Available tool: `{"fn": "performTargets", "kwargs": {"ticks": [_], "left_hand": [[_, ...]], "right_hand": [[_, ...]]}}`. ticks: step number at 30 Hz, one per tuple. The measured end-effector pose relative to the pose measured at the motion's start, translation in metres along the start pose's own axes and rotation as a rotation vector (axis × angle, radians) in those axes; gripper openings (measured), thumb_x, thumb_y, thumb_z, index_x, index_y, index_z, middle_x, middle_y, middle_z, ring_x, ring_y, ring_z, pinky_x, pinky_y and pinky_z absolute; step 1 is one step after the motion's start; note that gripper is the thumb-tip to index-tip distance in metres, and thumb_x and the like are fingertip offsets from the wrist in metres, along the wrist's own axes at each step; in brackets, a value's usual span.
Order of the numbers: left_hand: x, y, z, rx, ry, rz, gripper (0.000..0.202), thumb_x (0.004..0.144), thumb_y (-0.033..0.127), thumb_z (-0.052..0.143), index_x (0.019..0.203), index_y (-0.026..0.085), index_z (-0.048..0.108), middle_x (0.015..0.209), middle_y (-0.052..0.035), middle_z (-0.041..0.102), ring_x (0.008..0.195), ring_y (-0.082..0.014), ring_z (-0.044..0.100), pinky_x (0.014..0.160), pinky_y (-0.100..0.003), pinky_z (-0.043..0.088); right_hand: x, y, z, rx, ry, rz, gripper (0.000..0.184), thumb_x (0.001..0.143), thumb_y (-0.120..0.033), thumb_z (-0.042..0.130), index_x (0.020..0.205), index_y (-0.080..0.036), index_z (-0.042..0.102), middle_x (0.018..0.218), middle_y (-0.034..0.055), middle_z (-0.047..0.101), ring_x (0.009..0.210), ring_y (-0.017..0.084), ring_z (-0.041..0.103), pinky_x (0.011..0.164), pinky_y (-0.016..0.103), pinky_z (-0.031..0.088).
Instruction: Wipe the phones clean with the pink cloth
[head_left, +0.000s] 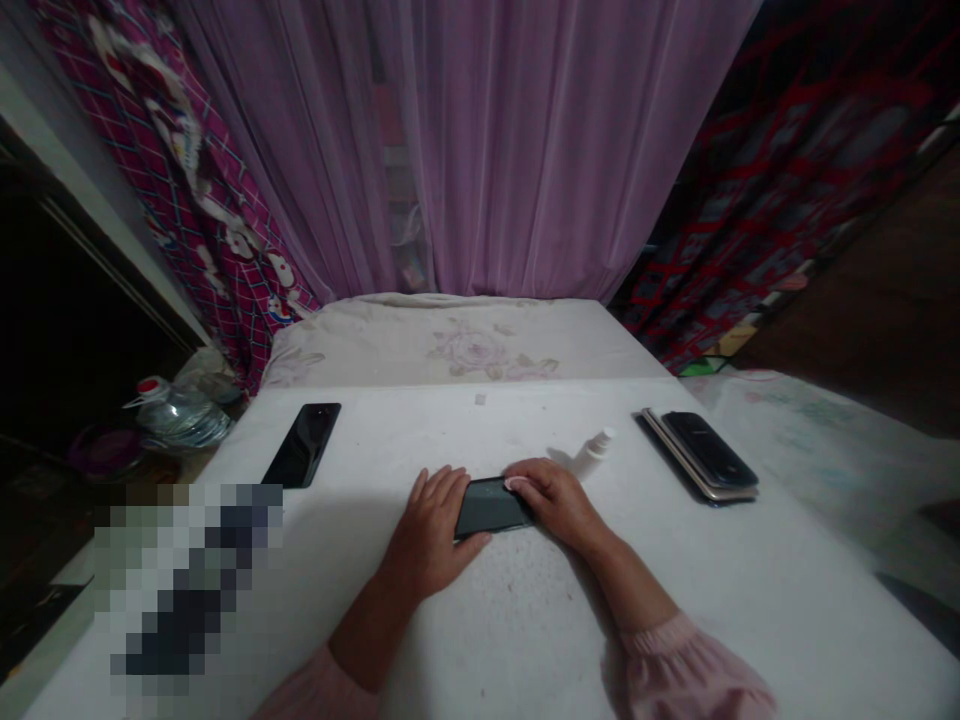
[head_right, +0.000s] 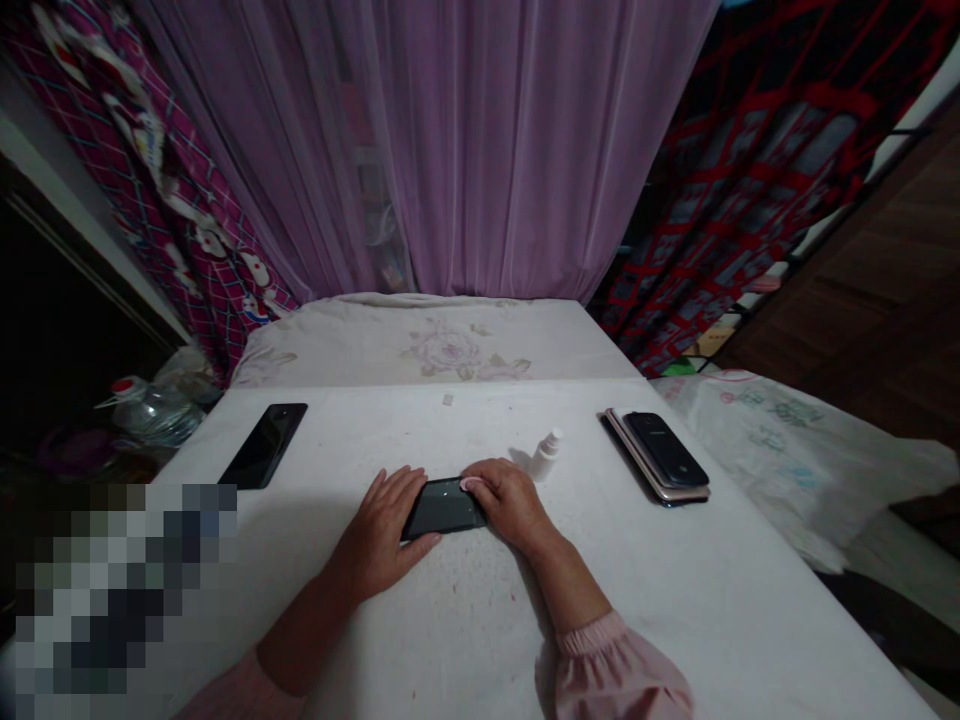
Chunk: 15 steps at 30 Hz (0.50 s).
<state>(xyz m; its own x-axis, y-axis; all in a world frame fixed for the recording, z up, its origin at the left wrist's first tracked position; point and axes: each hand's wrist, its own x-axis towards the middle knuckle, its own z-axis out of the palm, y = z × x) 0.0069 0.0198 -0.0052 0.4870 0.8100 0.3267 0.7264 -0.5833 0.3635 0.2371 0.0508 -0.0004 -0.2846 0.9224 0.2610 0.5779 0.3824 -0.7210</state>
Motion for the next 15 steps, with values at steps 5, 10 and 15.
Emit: {"fn": "performTargets", "kwargs": {"ticks": [5,10,15], "left_hand": [[-0.001,0.0,0.002,0.009,0.01,0.002,0.061,0.086,0.043,0.062,0.137,0.015,0.045,0.137,-0.0178,0.056,0.131,-0.0347,0.048,0.111,-0.06,0.031],[-0.001,-0.001,0.003,0.011,0.018,-0.004,0.06,0.087,0.042,0.062,0.137,0.014,0.044,0.138,-0.0185,0.054,0.131,-0.0348,0.047,0.111,-0.06,0.032],[-0.001,-0.001,0.004,-0.001,0.04,0.003,0.06,0.087,0.041,0.061,0.138,0.015,0.043,0.137,-0.018,0.055,0.131,-0.0353,0.047,0.111,-0.06,0.033]], "right_hand": [[-0.002,0.002,-0.011,0.103,-0.112,-0.083,0.023,0.091,-0.037,0.057,0.084,-0.023,0.073,0.103,0.0072,0.073,0.095,0.021,0.066,0.089,0.039,0.049],[-0.006,0.006,-0.022,0.148,-0.277,-0.076,0.024,0.086,-0.044,0.064,0.084,-0.025,0.077,0.129,0.0092,0.062,0.116,0.025,0.059,0.1,0.043,0.045],[-0.009,0.005,-0.028,0.174,-0.358,-0.082,0.021,0.084,-0.044,0.067,0.086,-0.027,0.078,0.139,0.0078,0.054,0.126,0.027,0.052,0.104,0.047,0.041]]}}
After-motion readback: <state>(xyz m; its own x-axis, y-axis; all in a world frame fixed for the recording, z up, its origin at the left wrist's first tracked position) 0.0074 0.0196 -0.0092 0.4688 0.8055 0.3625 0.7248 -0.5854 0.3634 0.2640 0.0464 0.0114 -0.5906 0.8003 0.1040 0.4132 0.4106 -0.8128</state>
